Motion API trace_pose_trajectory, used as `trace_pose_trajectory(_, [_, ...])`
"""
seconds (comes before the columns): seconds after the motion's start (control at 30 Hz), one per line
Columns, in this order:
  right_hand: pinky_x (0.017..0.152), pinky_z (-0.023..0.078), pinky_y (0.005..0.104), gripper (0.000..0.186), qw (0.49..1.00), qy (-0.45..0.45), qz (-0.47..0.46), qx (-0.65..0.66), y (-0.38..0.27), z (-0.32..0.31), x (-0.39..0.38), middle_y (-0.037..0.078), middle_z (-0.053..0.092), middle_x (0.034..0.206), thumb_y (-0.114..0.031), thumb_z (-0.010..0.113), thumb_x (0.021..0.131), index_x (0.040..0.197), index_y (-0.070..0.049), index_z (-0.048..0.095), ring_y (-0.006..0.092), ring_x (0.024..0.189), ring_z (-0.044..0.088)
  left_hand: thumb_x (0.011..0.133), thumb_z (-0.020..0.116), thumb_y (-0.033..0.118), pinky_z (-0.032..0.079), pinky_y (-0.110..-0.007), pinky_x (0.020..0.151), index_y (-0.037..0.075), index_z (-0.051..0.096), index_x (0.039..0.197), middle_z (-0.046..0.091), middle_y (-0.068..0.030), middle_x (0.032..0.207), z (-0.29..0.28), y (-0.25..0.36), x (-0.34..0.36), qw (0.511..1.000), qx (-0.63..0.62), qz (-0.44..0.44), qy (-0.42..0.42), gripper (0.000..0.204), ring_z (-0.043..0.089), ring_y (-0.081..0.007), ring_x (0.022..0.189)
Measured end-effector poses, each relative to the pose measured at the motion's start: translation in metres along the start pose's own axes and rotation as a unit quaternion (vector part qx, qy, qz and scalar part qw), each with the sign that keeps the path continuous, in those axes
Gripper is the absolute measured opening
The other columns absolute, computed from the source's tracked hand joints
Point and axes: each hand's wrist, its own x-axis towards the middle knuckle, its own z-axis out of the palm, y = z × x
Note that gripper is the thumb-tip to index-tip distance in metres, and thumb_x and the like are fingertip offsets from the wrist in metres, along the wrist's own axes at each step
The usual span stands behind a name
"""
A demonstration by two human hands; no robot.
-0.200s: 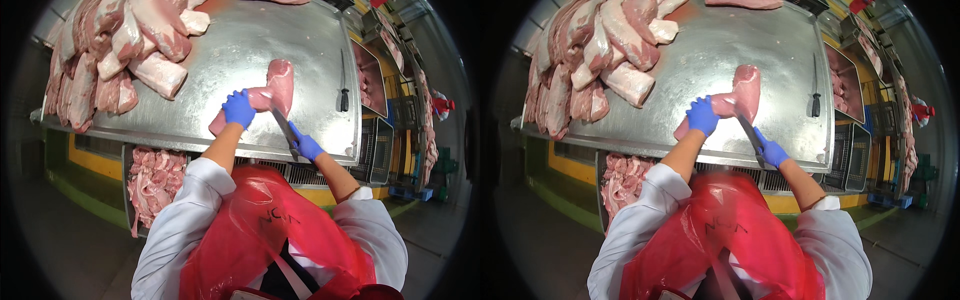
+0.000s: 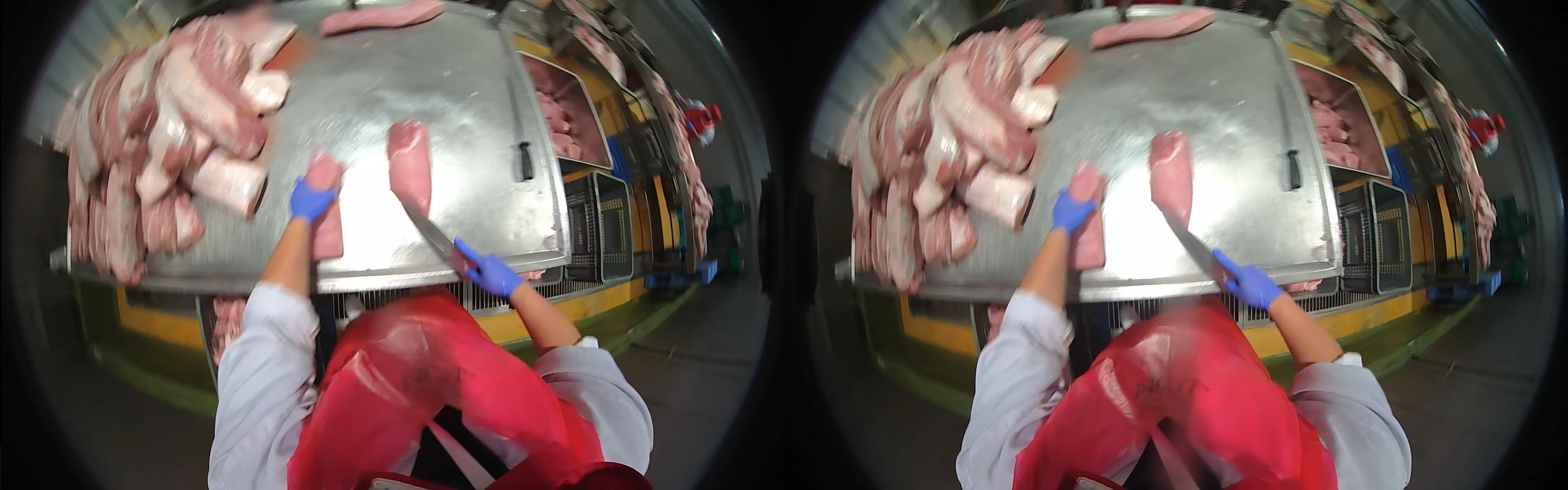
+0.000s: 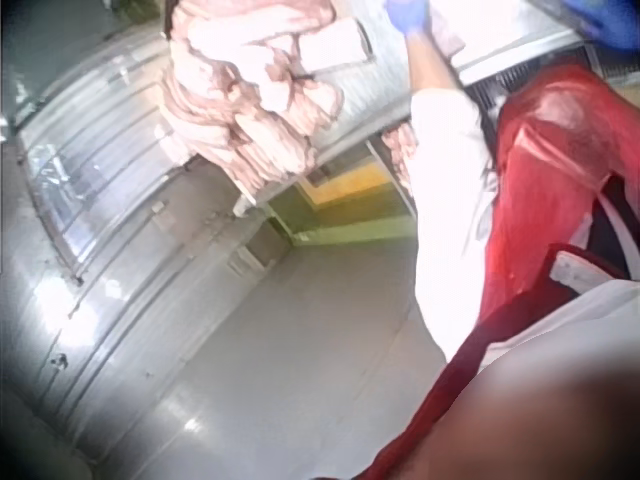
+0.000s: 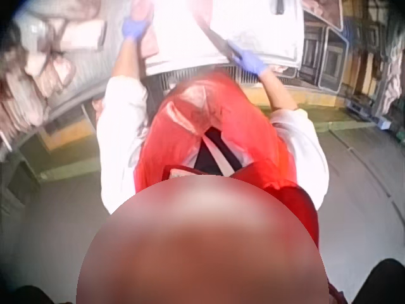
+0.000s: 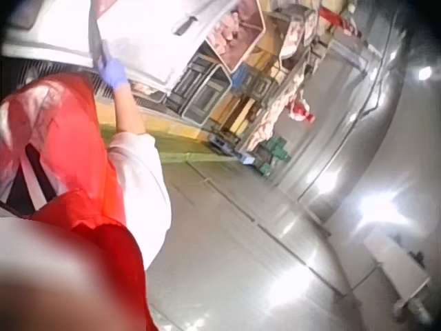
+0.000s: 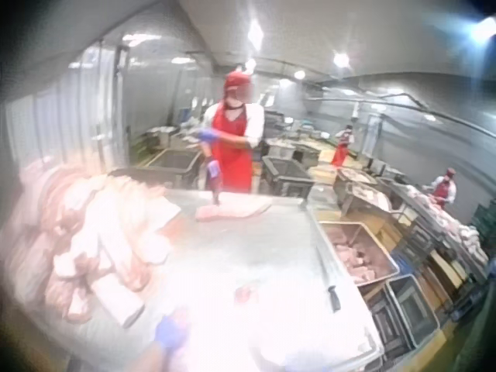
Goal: The person trims fat and sinew from pork loins using a knife and places the trimmed pieces into a metal tray. The person repeatedly handles multiple pork loins, separating fat and meat, and organizes the trimmed meat on the table.
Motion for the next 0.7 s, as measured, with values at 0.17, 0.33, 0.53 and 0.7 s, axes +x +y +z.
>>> trace_pose_trajectory(0.17, [0.085,0.052,0.0361,0.076,0.956,0.150,0.039,0.250,0.068,0.010,-0.085,0.018,0.070,0.096,-0.024,0.059,0.096,0.161,-0.023,0.018,0.0272,0.087,0.068,0.083,0.072,0.029,0.053,-0.043,0.097,-0.001,0.051,0.136,0.064,-0.0158,0.120,0.034,0.056,-0.042,0.833,-0.494,-0.009,-0.248,0.065,0.065,-0.0287,0.109])
trace_pose_trajectory(0.33, [0.092,0.051,0.0364,0.079,0.948,0.201,0.032,0.246,0.149,-0.012,-0.085,0.020,0.070,0.108,-0.024,0.062,0.095,0.161,-0.025,0.017,0.0284,0.099,0.069,0.087,0.075,0.036,0.040,-0.043,0.112,-0.001,0.038,0.147,0.052,-0.0195,0.139,0.084,0.321,-0.064,0.806,-0.514,0.200,-0.217,0.079,0.049,-0.0317,0.132])
trace_pose_trajectory(0.53, [0.082,0.054,0.0347,0.081,0.922,0.266,0.055,0.276,0.229,-0.060,-0.077,0.015,0.069,0.093,-0.023,0.066,0.094,0.161,-0.026,0.019,0.0189,0.086,0.067,0.055,0.089,0.052,0.045,-0.051,0.108,0.000,0.039,0.146,0.050,-0.0252,0.143,0.156,0.241,-0.019,0.969,0.245,0.008,-0.002,0.116,0.052,-0.0399,0.131])
trace_pose_trajectory(0.7, [0.060,0.051,0.0270,0.081,0.887,0.238,0.018,0.396,0.256,-0.045,-0.081,0.004,0.063,0.082,-0.006,0.060,0.095,0.161,-0.027,0.018,0.0115,0.067,0.059,0.075,0.083,0.023,0.054,-0.041,0.090,-0.006,0.052,0.133,0.063,-0.0164,0.121,0.131,0.155,0.000,0.946,-0.267,-0.018,-0.181,0.072,0.064,-0.0258,0.103])
